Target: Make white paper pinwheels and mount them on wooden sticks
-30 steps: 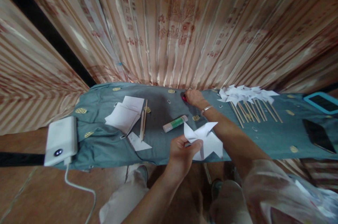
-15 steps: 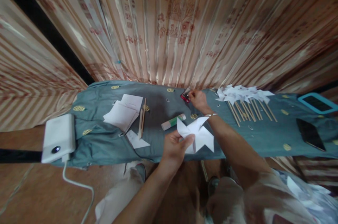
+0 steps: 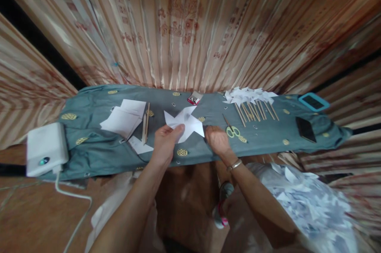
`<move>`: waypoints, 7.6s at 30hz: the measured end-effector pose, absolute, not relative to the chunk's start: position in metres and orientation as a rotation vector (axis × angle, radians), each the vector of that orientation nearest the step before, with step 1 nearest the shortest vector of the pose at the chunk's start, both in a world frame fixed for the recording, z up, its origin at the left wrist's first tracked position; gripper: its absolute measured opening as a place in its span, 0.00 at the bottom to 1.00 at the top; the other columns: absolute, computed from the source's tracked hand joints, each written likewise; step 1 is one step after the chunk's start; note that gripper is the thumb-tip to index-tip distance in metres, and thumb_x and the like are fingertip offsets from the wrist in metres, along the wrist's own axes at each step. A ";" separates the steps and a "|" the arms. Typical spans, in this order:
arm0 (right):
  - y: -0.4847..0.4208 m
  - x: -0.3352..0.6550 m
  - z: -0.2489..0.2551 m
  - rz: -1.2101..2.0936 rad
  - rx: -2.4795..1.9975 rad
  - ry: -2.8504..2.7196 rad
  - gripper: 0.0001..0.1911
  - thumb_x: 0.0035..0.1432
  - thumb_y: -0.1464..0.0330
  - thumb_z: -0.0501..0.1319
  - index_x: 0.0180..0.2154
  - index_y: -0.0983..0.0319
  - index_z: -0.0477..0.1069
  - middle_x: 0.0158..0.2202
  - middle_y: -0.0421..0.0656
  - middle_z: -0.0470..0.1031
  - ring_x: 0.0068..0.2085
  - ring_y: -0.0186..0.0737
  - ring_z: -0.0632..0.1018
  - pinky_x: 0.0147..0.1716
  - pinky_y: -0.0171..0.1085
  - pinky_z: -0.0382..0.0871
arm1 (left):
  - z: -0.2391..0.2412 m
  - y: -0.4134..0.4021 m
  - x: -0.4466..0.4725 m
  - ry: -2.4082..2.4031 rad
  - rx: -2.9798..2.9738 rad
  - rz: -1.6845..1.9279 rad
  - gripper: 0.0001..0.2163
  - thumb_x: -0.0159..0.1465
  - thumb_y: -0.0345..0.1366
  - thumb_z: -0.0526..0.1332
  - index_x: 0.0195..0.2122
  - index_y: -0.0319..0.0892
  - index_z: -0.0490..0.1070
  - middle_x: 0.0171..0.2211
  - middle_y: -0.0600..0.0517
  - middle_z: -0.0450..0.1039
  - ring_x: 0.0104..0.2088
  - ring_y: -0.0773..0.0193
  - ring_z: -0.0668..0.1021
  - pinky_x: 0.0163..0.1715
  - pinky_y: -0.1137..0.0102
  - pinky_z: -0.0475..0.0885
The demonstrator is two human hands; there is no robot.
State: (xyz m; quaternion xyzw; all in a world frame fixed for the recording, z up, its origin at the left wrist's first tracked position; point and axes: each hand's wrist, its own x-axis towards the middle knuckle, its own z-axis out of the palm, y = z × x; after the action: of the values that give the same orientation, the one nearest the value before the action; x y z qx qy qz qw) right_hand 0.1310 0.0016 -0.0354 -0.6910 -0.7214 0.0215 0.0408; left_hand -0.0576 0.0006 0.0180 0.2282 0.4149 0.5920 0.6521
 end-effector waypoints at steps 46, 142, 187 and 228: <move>-0.008 0.166 -0.042 0.592 -1.846 -1.522 0.08 0.55 0.70 0.56 0.33 0.61 0.73 0.33 0.46 0.79 0.37 0.42 0.78 0.40 0.38 0.69 | 0.005 -0.003 -0.019 0.986 0.729 1.260 0.11 0.39 0.36 0.73 0.24 0.38 0.78 0.23 0.53 0.78 0.23 0.70 0.74 0.27 0.73 0.70; -0.052 0.124 -0.003 0.851 -1.214 -1.256 0.02 0.53 0.66 0.65 0.32 0.56 0.75 0.59 0.42 0.67 0.64 0.44 0.62 0.63 0.51 0.53 | 0.004 -0.018 -0.011 0.910 1.052 1.207 0.13 0.43 0.41 0.73 0.27 0.39 0.78 0.27 0.52 0.78 0.27 0.65 0.76 0.30 0.71 0.72; -0.053 0.122 0.005 1.180 -1.134 -0.833 0.34 0.41 0.63 0.73 0.50 0.57 0.63 0.34 0.38 0.80 0.36 0.44 0.81 0.40 0.46 0.78 | 0.004 -0.019 -0.011 0.830 0.967 1.095 0.13 0.42 0.40 0.75 0.26 0.40 0.79 0.22 0.55 0.76 0.21 0.71 0.73 0.25 0.74 0.70; -0.054 0.122 0.000 1.024 -1.123 -0.997 0.28 0.46 0.60 0.70 0.49 0.56 0.65 0.48 0.44 0.75 0.47 0.44 0.78 0.47 0.46 0.76 | -0.003 -0.018 -0.006 0.910 0.872 1.152 0.11 0.41 0.38 0.73 0.24 0.39 0.78 0.24 0.53 0.77 0.23 0.69 0.74 0.26 0.72 0.70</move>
State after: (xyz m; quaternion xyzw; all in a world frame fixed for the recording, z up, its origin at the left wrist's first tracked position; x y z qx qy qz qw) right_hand 0.1222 -0.0535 0.0004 -0.4874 -0.4325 0.4444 0.6147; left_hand -0.0056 -0.0183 -0.0027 0.3851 0.4015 0.5084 0.6573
